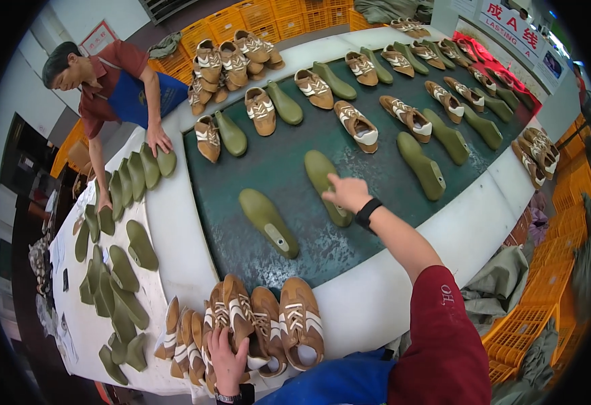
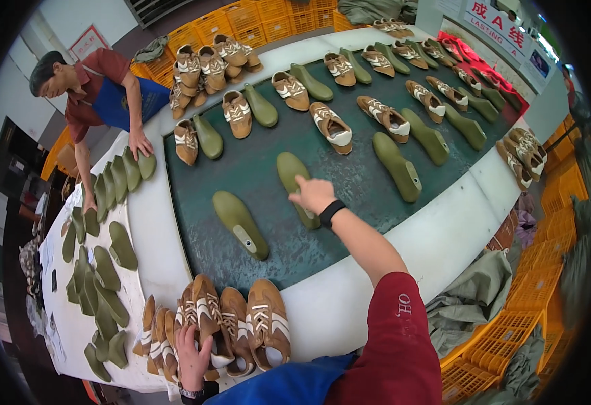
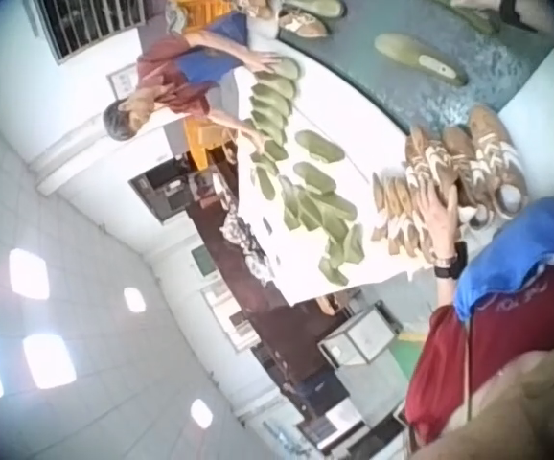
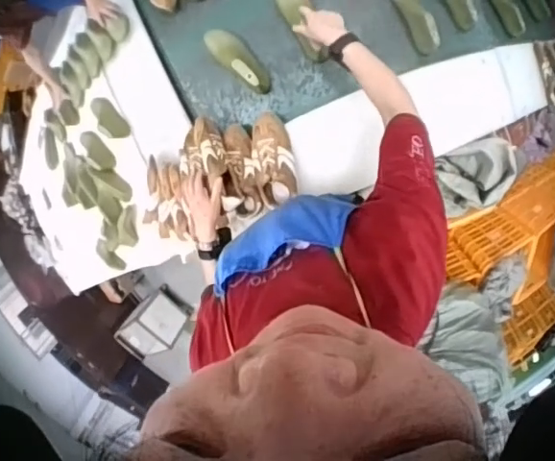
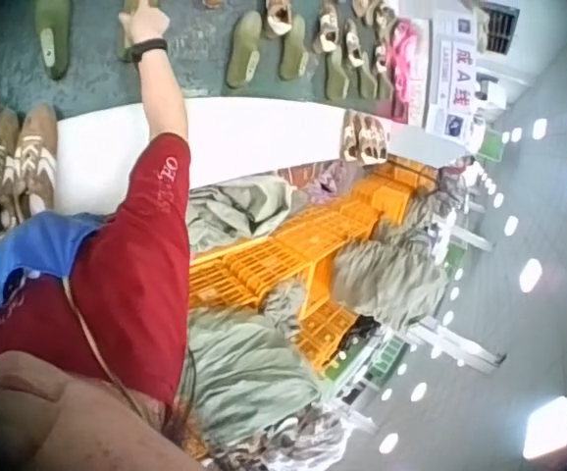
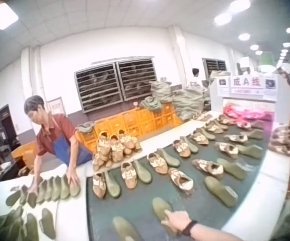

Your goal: The recorder takes shoes from a large bag and matches them with the corresponding shoe lasts on a production table.

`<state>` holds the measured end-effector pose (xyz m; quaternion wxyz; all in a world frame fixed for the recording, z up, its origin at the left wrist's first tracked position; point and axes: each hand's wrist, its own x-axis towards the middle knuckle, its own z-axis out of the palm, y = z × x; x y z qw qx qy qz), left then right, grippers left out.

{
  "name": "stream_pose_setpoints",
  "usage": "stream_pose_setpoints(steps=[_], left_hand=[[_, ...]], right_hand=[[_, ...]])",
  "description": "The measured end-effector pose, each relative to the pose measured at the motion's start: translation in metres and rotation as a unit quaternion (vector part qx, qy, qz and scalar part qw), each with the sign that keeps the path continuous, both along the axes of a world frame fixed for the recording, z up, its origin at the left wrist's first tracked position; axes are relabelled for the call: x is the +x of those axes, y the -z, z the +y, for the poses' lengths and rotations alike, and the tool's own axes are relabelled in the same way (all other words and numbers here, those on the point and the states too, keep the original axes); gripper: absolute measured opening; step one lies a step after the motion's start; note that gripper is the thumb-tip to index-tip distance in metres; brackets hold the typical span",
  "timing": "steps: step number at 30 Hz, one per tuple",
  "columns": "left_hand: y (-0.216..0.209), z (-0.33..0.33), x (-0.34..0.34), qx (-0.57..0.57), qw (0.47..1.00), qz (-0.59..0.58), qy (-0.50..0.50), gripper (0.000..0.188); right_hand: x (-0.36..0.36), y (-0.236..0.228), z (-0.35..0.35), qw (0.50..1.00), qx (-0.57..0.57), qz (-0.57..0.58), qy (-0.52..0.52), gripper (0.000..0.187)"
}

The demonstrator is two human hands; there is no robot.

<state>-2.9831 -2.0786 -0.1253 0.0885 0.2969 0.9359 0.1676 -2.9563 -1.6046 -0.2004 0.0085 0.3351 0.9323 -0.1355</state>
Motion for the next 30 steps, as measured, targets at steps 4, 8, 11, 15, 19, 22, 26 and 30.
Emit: stream_pose_setpoints(steps=[4,8,11,15,19,22,26,30], left_hand=[[-0.004,0.005,0.002,0.001,1.0,0.012,0.013,0.049],[-0.003,0.002,0.004,0.017,1.0,0.012,0.019,0.047],[0.001,-0.004,0.007,0.02,0.999,0.033,0.015,0.049],[-0.004,-0.003,0.011,0.049,0.998,0.038,0.027,0.055],[-0.005,-0.001,0.011,0.052,0.999,0.017,0.006,0.056],[0.0,-0.002,0.007,0.104,0.994,0.023,-0.013,0.049],[-0.014,-0.023,0.0,0.217,0.966,-0.092,-0.107,0.045],[-0.043,-0.041,0.004,0.324,0.918,-0.176,-0.148,0.043]], right_hand=[[0.008,0.025,-0.017,0.998,0.018,-0.066,0.008,0.064],[0.013,0.039,-0.016,0.996,0.054,-0.064,0.037,0.065],[-0.003,0.017,-0.051,0.992,0.119,-0.017,-0.025,0.047],[-0.046,-0.001,-0.122,0.995,-0.056,0.009,-0.082,0.052],[-0.069,0.042,-0.158,0.989,-0.131,-0.025,-0.061,0.061],[-0.068,0.055,-0.168,0.99,-0.131,0.006,-0.043,0.062],[-0.043,-0.014,-0.187,0.989,-0.095,-0.036,-0.108,0.061],[-0.004,-0.072,-0.247,0.853,-0.381,0.293,-0.205,0.044]])
